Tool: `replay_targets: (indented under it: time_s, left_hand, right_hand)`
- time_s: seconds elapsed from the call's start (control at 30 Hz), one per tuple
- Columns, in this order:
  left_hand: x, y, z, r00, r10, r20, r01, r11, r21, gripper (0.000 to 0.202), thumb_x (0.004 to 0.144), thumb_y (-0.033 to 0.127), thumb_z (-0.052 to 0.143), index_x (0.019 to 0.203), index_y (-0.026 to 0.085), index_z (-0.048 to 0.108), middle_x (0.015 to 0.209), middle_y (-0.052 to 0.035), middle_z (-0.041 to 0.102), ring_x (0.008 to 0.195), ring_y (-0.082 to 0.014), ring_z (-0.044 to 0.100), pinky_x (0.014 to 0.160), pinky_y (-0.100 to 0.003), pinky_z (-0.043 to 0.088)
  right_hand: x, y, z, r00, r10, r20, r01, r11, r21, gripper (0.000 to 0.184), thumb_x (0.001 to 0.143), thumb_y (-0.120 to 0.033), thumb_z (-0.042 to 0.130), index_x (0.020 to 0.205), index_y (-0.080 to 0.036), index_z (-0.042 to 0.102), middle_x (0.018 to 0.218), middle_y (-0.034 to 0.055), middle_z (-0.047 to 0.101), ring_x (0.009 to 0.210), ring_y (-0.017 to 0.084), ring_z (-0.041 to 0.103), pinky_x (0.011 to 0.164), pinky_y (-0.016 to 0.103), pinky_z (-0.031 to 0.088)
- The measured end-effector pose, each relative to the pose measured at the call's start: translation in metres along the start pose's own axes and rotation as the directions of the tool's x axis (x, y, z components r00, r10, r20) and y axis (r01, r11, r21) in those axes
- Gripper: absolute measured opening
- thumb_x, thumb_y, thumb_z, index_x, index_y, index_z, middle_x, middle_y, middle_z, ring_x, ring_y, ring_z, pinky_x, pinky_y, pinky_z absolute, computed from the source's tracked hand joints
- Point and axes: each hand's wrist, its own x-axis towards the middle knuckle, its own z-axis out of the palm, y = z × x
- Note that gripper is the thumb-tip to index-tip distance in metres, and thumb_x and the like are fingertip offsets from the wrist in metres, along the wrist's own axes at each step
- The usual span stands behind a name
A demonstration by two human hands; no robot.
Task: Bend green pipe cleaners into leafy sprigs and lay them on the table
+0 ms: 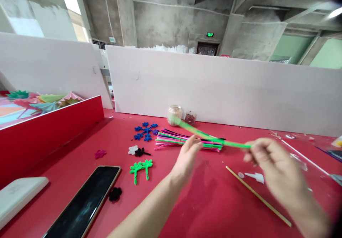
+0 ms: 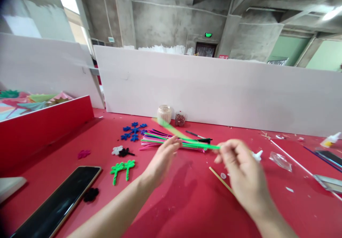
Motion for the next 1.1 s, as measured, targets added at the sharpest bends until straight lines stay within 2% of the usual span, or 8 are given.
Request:
replay_targets:
  time_s: [0.1,0.17,0.27,0.4,0.57,0.67,0.93,1.1]
  left_hand:
    - [-0.014,0.009,-0.029,0.996,-0.061,-0.066,0.045,0.975,-0.218,0.039,0.083,0.018,0.017,0.118,0.013,0.033,0.110,-0.0126,0.057,0.095,-0.0169,0.057,0.080,-0.032,0.044]
    - [-0.022,0.009,-0.048,0.961,-0.255,-0.104,0.109,0.698,-0.708,0.025,0.080,0.021,0.033,0.101,0.015,0.046,0.091,-0.0090,0.064,0.084,-0.0187,0.061,0.078,-0.033,0.044]
    - [-0.033,0.004,-0.066,0.917,-0.390,-0.087,0.100,0.435,-0.895,0.015,0.079,0.025,0.043,0.079,0.015,0.054,0.065,-0.0026,0.062,0.067,-0.0157,0.061,0.068,-0.029,0.044]
    - [-0.045,-0.005,-0.065,0.921,-0.375,-0.103,0.077,0.435,-0.897,0.018,0.079,0.024,0.046,0.066,0.014,0.055,0.050,0.0018,0.053,0.051,-0.0101,0.051,0.057,-0.023,0.040]
    - [-0.061,-0.010,-0.044,0.945,-0.308,0.112,0.241,0.422,-0.874,0.028,0.082,0.033,0.041,0.068,0.014,0.056,0.048,0.0019,0.049,0.047,-0.0095,0.046,0.050,-0.022,0.034]
    - [-0.069,-0.013,-0.031,0.937,-0.278,0.213,0.322,0.445,-0.836,0.036,0.083,0.037,0.037,0.068,0.012,0.058,0.046,0.0016,0.047,0.043,-0.0085,0.044,0.046,-0.021,0.032]
    - [-0.085,-0.037,-0.010,0.802,-0.240,0.547,0.596,0.379,-0.708,0.049,0.068,0.054,0.049,0.055,0.008,0.061,0.035,-0.0003,0.045,0.034,-0.0093,0.040,0.041,-0.022,0.028]
    - [-0.090,-0.044,-0.008,0.751,-0.245,0.613,0.651,0.429,-0.626,0.051,0.070,0.054,0.047,0.055,0.008,0.064,0.037,-0.0007,0.046,0.036,-0.0086,0.037,0.043,-0.022,0.024]
  right_hand:
    - [-0.037,0.008,0.042,0.955,0.052,0.292,-0.059,0.998,0.015,0.023,0.080,-0.044,0.041,0.072,-0.024,0.046,0.061,0.0001,0.054,0.063,0.018,0.053,0.059,0.027,0.040]
    - [-0.052,0.012,0.054,0.917,0.066,0.393,-0.079,0.997,0.017,0.023,0.082,-0.041,0.040,0.068,-0.023,0.044,0.060,-0.0013,0.050,0.062,0.017,0.051,0.057,0.025,0.039]
    - [-0.059,0.016,0.059,0.869,0.077,0.489,-0.130,0.989,0.076,0.022,0.082,-0.039,0.042,0.068,-0.022,0.045,0.060,-0.0029,0.046,0.059,0.015,0.047,0.054,0.023,0.037]
    - [-0.049,0.023,0.063,0.878,0.172,0.446,-0.300,0.925,0.234,0.020,0.077,-0.038,0.050,0.067,-0.021,0.048,0.055,-0.0048,0.042,0.053,0.011,0.041,0.050,0.021,0.035]
    - [-0.026,0.024,0.075,0.897,0.308,0.316,-0.437,0.724,0.535,0.017,0.066,-0.035,0.064,0.070,-0.020,0.055,0.058,-0.0047,0.045,0.052,0.009,0.041,0.049,0.019,0.036]
    - [-0.017,0.021,0.085,0.904,0.316,0.287,-0.427,0.679,0.597,0.016,0.064,-0.033,0.067,0.070,-0.020,0.058,0.058,-0.0044,0.047,0.053,0.009,0.042,0.049,0.019,0.038]
    - [-0.028,0.019,0.094,0.869,0.322,0.375,-0.493,0.605,0.625,0.022,0.061,-0.029,0.071,0.082,-0.022,0.064,0.065,-0.0035,0.054,0.054,0.008,0.044,0.050,0.018,0.039]
    - [-0.033,0.016,0.090,0.862,0.274,0.427,-0.496,0.631,0.596,0.022,0.065,-0.028,0.068,0.087,-0.022,0.066,0.067,-0.0031,0.053,0.056,0.007,0.041,0.054,0.018,0.039]
